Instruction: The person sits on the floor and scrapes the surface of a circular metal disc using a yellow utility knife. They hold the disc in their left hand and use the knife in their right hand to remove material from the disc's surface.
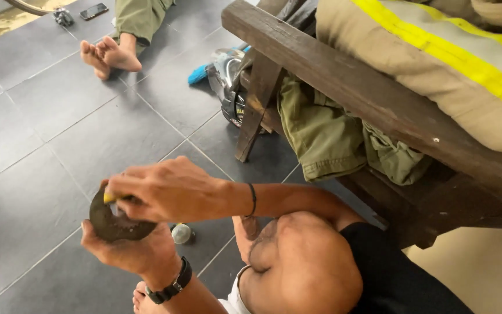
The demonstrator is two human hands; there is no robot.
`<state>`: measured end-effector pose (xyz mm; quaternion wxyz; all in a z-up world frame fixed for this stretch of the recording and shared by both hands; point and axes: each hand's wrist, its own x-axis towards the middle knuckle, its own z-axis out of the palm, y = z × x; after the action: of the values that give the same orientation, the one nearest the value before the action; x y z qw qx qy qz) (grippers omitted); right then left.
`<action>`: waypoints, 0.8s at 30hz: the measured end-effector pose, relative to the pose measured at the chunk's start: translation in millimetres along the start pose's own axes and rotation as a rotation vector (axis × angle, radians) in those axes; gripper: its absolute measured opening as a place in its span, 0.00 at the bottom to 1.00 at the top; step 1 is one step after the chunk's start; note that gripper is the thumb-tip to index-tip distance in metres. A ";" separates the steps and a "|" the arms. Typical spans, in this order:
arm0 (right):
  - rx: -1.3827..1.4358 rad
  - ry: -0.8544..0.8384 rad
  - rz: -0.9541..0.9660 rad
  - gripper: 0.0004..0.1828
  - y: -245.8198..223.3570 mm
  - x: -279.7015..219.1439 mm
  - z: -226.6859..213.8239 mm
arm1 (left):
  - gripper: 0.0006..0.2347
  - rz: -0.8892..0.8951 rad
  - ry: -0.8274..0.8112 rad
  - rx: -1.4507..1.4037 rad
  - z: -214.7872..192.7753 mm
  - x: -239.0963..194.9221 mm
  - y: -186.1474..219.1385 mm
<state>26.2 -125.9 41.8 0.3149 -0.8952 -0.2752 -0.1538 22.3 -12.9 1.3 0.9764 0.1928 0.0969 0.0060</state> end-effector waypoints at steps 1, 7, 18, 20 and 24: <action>-0.001 -0.004 0.002 0.08 -3.5 0.8 1.3 | 0.25 -0.002 0.003 -0.003 -3.8 -0.1 1.8; -0.091 -0.046 0.115 0.11 -4.7 5.4 -4.9 | 0.23 0.038 0.031 -0.001 14.6 -11.4 2.9; -0.055 -0.097 0.077 0.13 -6.6 0.9 -2.9 | 0.20 0.135 -0.044 0.105 -1.0 -5.4 2.6; -0.084 -0.105 0.086 0.12 -11.9 4.3 -8.1 | 0.21 0.111 -0.040 0.097 -0.6 -5.7 5.7; -0.018 -0.101 0.059 0.07 -17.2 2.7 -15.0 | 0.23 0.056 -0.059 0.062 -8.2 -1.4 4.6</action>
<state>16.7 -123.4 62.6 0.2971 -0.9123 -0.2630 -0.1017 19.5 -5.7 -4.1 0.9719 0.2256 0.0627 0.0245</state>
